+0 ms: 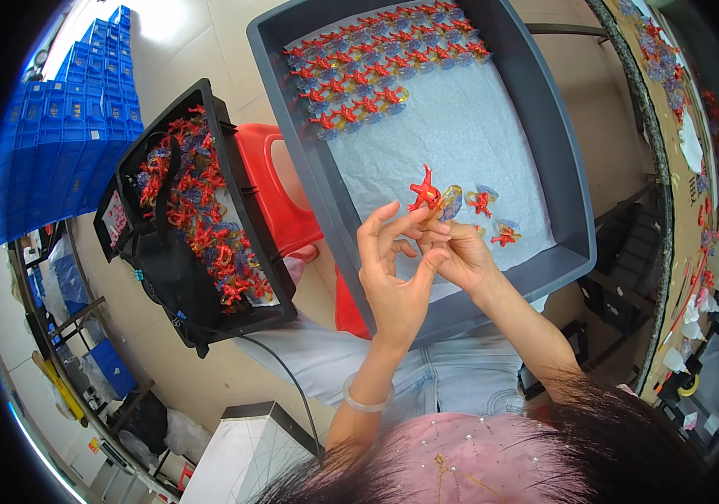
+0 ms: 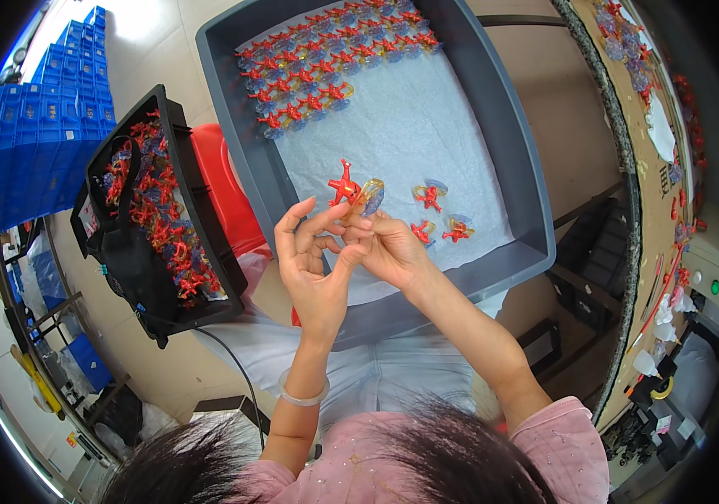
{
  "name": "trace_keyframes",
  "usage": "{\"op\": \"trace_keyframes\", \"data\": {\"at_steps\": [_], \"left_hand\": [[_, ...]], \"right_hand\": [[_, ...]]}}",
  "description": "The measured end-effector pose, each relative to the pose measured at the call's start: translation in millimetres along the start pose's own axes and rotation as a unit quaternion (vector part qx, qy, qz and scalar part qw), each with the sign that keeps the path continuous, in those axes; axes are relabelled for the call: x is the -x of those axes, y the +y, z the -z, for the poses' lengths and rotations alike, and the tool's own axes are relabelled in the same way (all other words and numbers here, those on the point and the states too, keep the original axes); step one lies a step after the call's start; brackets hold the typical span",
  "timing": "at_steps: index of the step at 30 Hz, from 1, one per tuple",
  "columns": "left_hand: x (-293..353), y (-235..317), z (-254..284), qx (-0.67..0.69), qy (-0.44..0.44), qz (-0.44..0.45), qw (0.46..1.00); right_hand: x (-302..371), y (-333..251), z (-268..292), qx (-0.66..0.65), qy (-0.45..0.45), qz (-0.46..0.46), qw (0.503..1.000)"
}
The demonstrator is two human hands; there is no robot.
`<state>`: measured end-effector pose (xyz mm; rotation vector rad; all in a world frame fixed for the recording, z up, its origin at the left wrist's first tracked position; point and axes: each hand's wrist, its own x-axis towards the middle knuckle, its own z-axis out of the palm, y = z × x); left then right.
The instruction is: The person sorts small red plastic toy parts from a black bin into a grey tray, then applies adhesive to some of the components using an adhesive bottle.
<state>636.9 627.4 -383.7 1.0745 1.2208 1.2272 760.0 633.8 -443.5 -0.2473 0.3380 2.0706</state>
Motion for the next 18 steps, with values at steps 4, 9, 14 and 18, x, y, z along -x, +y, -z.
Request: {"op": "trace_keyframes", "data": {"at_steps": [4,9,14,18], "left_hand": [[0.9,2.4,0.0,-0.033,0.004,-0.014,0.999],[2.5,3.2,-2.5,-0.097,0.009,-0.053,0.994],[1.9,5.6,-3.9,-0.149,0.020,-0.088,0.985],[3.6,10.9,-1.6,-0.144,0.045,-0.120,0.981]], "right_hand": [[-0.9,3.7,-0.9,-0.029,-0.001,0.004,1.000],[-2.7,3.4,14.0,-0.119,-0.054,-0.007,0.991],[-3.6,8.6,3.5,-0.108,-0.025,0.010,0.994],[-3.3,9.0,3.5,-0.160,-0.060,-0.031,0.985]]}}
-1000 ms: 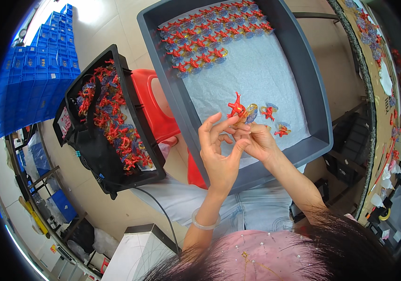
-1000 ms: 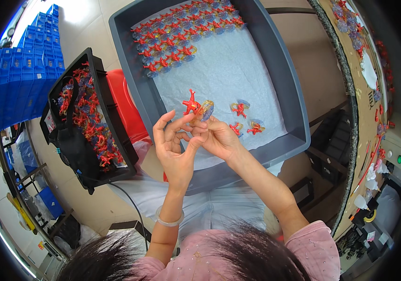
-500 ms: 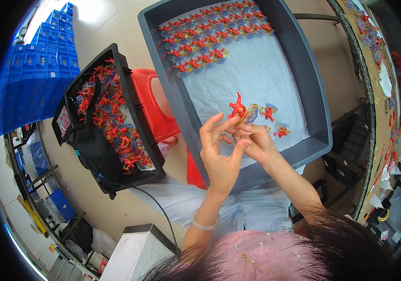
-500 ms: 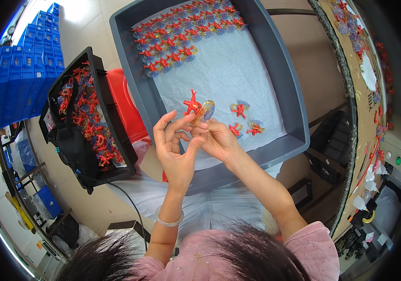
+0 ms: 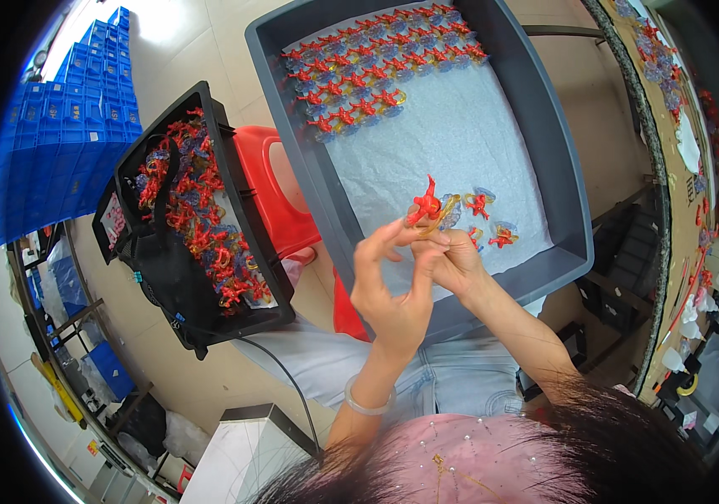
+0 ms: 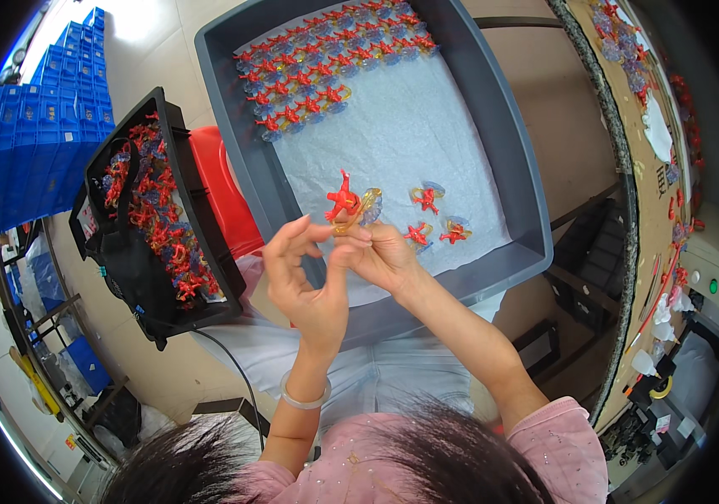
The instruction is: The person sorts small red plastic toy parts from a black bin into a grey tray, then applies adhesive to some of the components using an adhesive bottle.
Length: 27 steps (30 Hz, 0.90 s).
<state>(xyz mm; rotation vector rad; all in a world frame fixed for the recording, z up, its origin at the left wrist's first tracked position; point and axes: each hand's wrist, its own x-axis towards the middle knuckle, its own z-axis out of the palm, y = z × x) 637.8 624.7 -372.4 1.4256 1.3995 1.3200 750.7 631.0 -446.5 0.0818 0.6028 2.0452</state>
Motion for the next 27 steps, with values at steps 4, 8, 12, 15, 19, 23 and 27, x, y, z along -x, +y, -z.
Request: {"op": "trace_keyframes", "data": {"at_steps": [4,8,12,15,19,23,27], "left_hand": [[-16.9,0.6,13.4,-0.014,0.006,0.037,0.999],[-19.0,-6.3,24.9,0.099,-0.087,0.173,0.976],[-15.7,0.7,19.0,0.138,-0.024,0.219,0.966],[-6.1,2.6,12.1,0.175,0.012,0.235,0.956],[2.8,6.2,10.1,0.194,0.006,0.249,0.949],[4.1,11.6,15.5,0.225,-0.045,0.276,0.933],[3.1,14.3,21.9,0.263,-0.099,0.315,0.907]], "right_hand": [[2.7,7.0,-10.1,0.077,0.061,-0.002,0.995],[9.0,3.5,-17.8,0.203,0.039,-0.015,0.978],[18.2,12.5,-45.1,0.395,0.173,0.113,0.895],[21.8,17.2,-60.2,0.615,0.144,0.200,0.749],[29.7,20.2,-70.3,0.809,0.117,0.227,0.529],[39.3,18.3,-78.6,0.878,0.102,0.166,0.436],[43.8,27.6,-79.3,0.868,0.150,0.166,0.444]]}}
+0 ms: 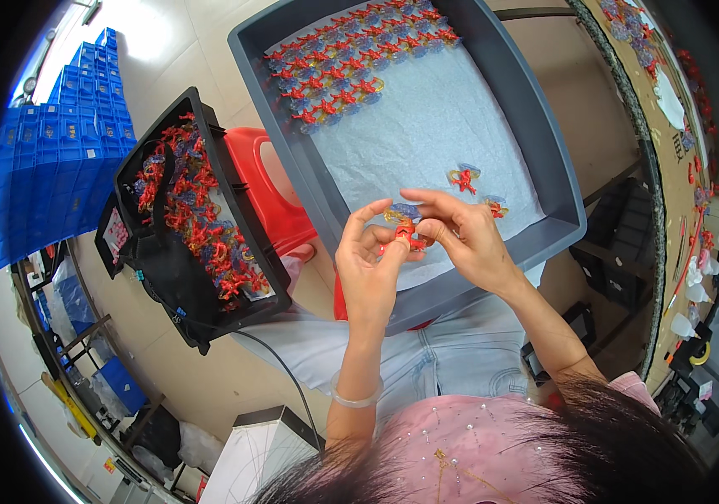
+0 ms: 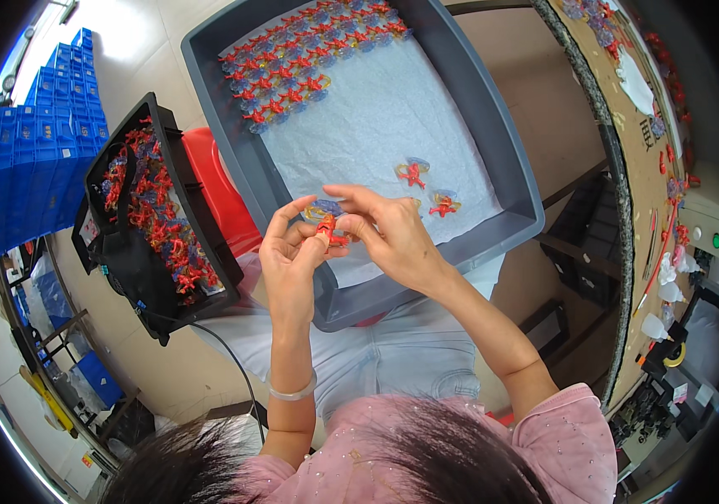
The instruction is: The person sorts small red plastic toy parts from a black bin into a grey tray, then applies adhesive to some of the components using an adhesive bottle.
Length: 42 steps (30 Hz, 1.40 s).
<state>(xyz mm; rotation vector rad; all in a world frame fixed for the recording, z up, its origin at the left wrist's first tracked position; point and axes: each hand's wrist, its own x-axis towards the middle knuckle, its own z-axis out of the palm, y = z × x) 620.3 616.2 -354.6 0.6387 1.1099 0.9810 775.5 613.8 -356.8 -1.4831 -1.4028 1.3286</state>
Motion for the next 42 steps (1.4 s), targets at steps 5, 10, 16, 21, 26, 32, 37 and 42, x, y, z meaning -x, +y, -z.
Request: {"op": "trace_keyframes", "data": {"at_steps": [5,10,16,21,26,32,37,42], "left_hand": [[8.7,-0.7,-7.0,0.035,0.026,0.009,0.999],[12.8,-5.9,-7.9,0.052,0.035,-0.011,0.998],[15.6,-6.9,-10.6,0.038,0.033,-0.028,0.998],[13.7,-6.8,-9.4,0.039,-0.006,-0.033,0.999],[12.3,-10.4,-9.2,0.062,-0.014,-0.044,0.997],[14.8,-6.7,-16.4,0.035,-0.007,-0.071,0.997],[13.8,-11.9,-13.3,0.045,-0.035,-0.070,0.996],[18.8,-12.8,-14.7,0.056,-0.044,-0.071,0.995]], "right_hand": [[7.5,1.6,-9.2,-0.072,0.172,0.024,0.982],[16.0,-9.4,-7.0,0.063,0.122,0.092,0.986],[20.1,-6.8,-9.1,-0.001,0.113,0.060,0.992],[21.9,-7.2,-10.4,-0.059,0.127,0.040,0.989],[22.1,-3.5,-12.6,-0.072,0.145,0.036,0.986],[23.7,-5.3,-19.8,0.034,0.220,0.141,0.965],[25.2,-4.2,-17.0,-0.138,0.171,0.030,0.975],[27.5,-3.8,-15.4,-0.162,0.153,-0.004,0.975]]}}
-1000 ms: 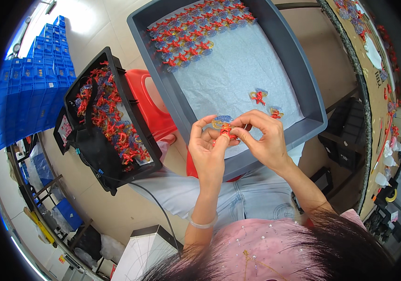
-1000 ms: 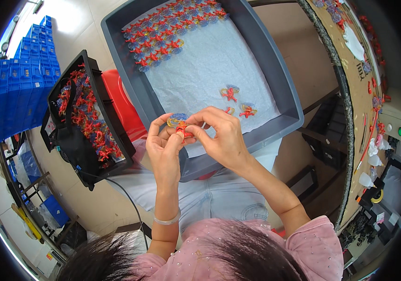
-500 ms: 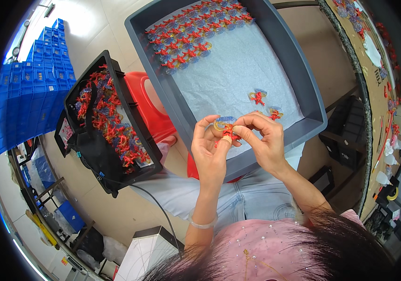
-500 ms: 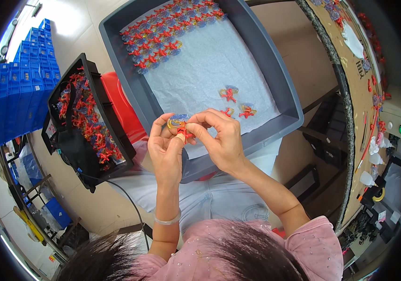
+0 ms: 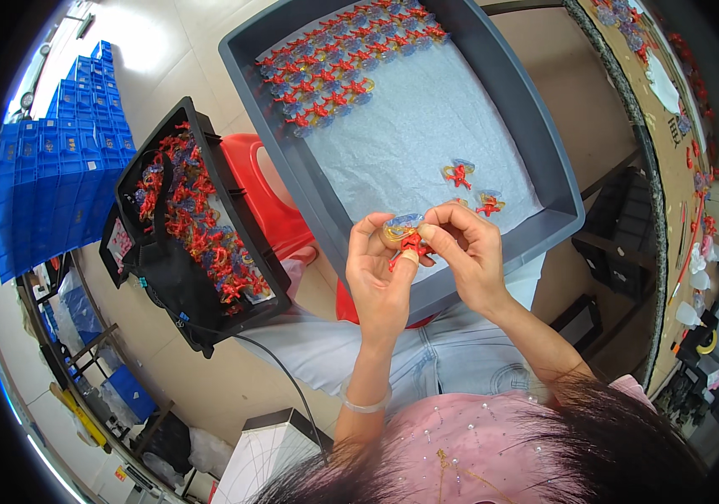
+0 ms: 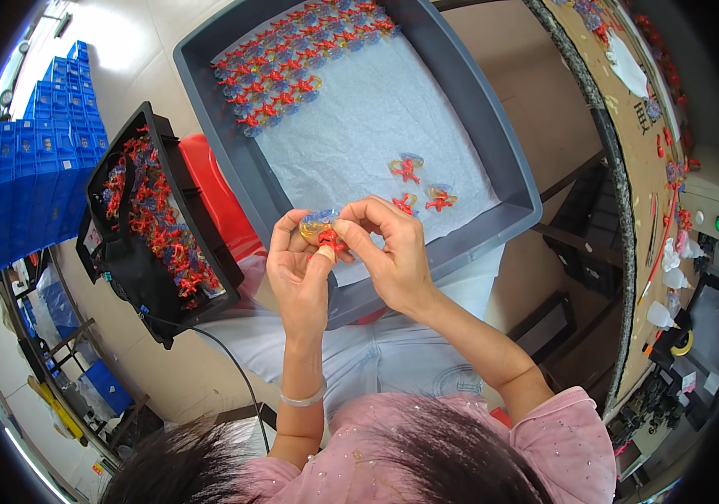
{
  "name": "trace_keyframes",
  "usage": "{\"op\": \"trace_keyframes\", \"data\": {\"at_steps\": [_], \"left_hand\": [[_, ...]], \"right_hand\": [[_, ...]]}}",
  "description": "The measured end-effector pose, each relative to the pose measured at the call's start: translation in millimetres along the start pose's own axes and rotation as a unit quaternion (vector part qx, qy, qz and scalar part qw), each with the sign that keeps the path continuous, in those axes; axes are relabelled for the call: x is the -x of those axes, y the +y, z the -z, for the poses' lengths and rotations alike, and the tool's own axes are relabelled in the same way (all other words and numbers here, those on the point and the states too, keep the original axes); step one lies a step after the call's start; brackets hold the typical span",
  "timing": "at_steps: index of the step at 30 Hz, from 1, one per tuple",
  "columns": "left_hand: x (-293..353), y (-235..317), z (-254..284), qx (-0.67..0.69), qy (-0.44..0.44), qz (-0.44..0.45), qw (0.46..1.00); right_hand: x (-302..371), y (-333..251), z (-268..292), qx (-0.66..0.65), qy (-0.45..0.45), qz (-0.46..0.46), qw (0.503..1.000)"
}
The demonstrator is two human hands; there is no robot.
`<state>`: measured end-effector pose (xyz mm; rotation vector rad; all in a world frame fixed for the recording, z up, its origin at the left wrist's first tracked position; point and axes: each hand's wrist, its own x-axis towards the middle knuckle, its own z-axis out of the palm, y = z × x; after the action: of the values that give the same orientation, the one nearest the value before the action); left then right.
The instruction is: The person sorts small red plastic toy parts from a black bin into a grey tray, then applies adhesive to some of the components using an adhesive bottle.
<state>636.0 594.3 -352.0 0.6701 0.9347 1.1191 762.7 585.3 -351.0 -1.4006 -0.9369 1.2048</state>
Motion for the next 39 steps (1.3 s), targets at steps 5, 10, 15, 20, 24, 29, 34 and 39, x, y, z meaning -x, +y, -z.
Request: {"op": "trace_keyframes", "data": {"at_steps": [5,10,15,20,24,29,34,39], "left_hand": [[3.1,3.9,-4.3,-0.016,0.015,-0.039,0.999],[8.7,-1.2,-10.6,-0.090,-0.028,-0.120,0.988],[13.5,-13.1,-32.4,-0.159,-0.009,-0.101,0.982],[16.3,-19.1,-50.3,-0.118,-0.048,-0.071,0.989],[17.9,-18.7,-77.0,-0.145,-0.073,-0.070,0.984],[18.1,-20.3,-78.0,-0.134,-0.130,-0.079,0.979],[18.7,-20.8,-85.0,-0.134,-0.121,-0.091,0.979],[14.5,-12.5,-75.9,-0.152,-0.085,-0.132,0.976]], "right_hand": [[0.5,-2.3,-1.9,-0.069,-0.010,-0.017,0.997],[5.0,-10.6,6.4,-0.094,0.009,-0.027,0.995],[17.4,-16.6,33.0,-0.085,0.028,0.000,0.996],[50.4,-35.4,80.0,0.083,0.136,0.106,0.982],[102.6,-41.3,179.1,0.214,0.474,0.243,0.819],[187.6,-15.8,334.8,0.274,0.771,0.180,0.546],[228.7,8.5,441.0,0.276,0.804,0.134,0.509],[220.0,35.9,498.5,0.174,0.733,0.138,0.643]]}}
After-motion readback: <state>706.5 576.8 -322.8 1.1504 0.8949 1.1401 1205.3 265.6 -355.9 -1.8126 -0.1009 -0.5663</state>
